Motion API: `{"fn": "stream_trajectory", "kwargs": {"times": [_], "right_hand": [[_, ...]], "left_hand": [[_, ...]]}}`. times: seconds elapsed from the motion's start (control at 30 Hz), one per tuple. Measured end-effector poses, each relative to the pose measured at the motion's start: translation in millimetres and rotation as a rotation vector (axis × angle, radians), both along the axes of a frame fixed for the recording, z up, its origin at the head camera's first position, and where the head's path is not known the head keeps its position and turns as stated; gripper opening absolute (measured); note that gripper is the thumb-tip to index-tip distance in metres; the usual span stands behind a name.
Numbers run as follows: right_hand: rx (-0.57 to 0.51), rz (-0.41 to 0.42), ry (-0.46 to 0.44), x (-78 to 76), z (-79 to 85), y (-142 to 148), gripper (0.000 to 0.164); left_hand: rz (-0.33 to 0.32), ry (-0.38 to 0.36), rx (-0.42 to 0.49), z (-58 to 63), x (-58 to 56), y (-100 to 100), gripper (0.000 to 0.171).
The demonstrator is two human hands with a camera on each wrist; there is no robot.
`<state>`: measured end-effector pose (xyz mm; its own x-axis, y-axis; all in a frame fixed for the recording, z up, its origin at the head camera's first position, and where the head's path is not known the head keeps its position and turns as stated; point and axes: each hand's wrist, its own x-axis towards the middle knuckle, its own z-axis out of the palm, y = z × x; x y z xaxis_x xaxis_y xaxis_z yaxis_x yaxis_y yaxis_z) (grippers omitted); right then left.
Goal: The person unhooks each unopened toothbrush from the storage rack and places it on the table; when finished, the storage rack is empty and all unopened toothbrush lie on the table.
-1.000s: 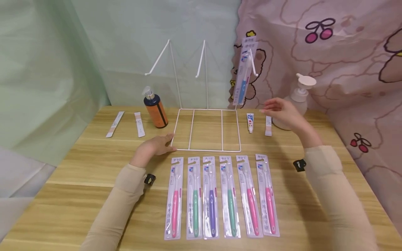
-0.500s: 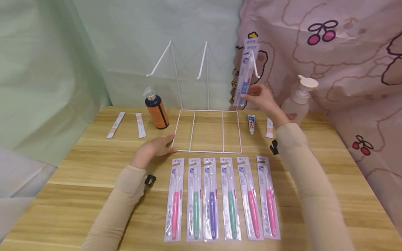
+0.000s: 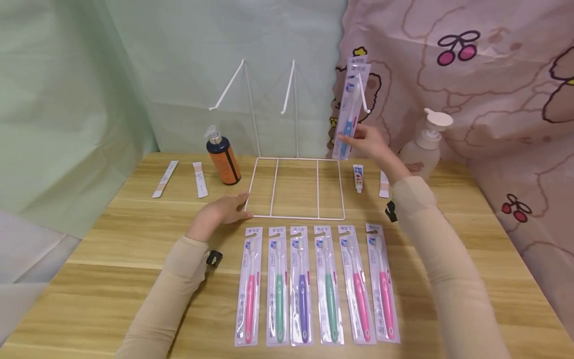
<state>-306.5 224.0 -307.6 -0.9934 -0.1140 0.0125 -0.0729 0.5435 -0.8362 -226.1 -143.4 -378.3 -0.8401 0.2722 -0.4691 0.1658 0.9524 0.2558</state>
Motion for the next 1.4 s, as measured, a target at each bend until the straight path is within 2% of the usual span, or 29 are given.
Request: {"fn": "stream_trajectory", "kwargs": {"times": [0.17, 0.3, 0.43, 0.83, 1.1, 1.4], "right_hand": [[0.042, 0.065, 0.007, 14.9, 0.7, 4.6, 0.061], [0.097, 0.080, 0.009, 28.8, 1.8, 7.7, 0.063], [0.108, 0.107, -0.003, 43.4, 2.5, 10.2, 0.062], [0.190, 0.127, 0.045, 80.7, -1.7, 9.2, 0.045], [0.163, 0.181, 0.098, 112.3, -5.4, 10.5, 0.032], [0.039, 0.258, 0.054, 142.9, 1.0, 11.1, 0.037]], "left_hand": [[-0.001, -0.004, -0.006, 0.3, 0.6, -0.8, 0.072], [-0.002, -0.002, -0.004, 0.6, 1.0, -1.2, 0.072], [-0.001, -0.001, 0.002, 1.2, 1.2, -0.9, 0.071], [0.003, -0.004, 0.020, 4.3, 1.8, 0.0, 0.071], [-0.001, 0.001, 0.018, 3.6, 2.5, -0.1, 0.070], [-0.001, -0.007, 0.011, 4.1, 1.9, -0.2, 0.070]]}}
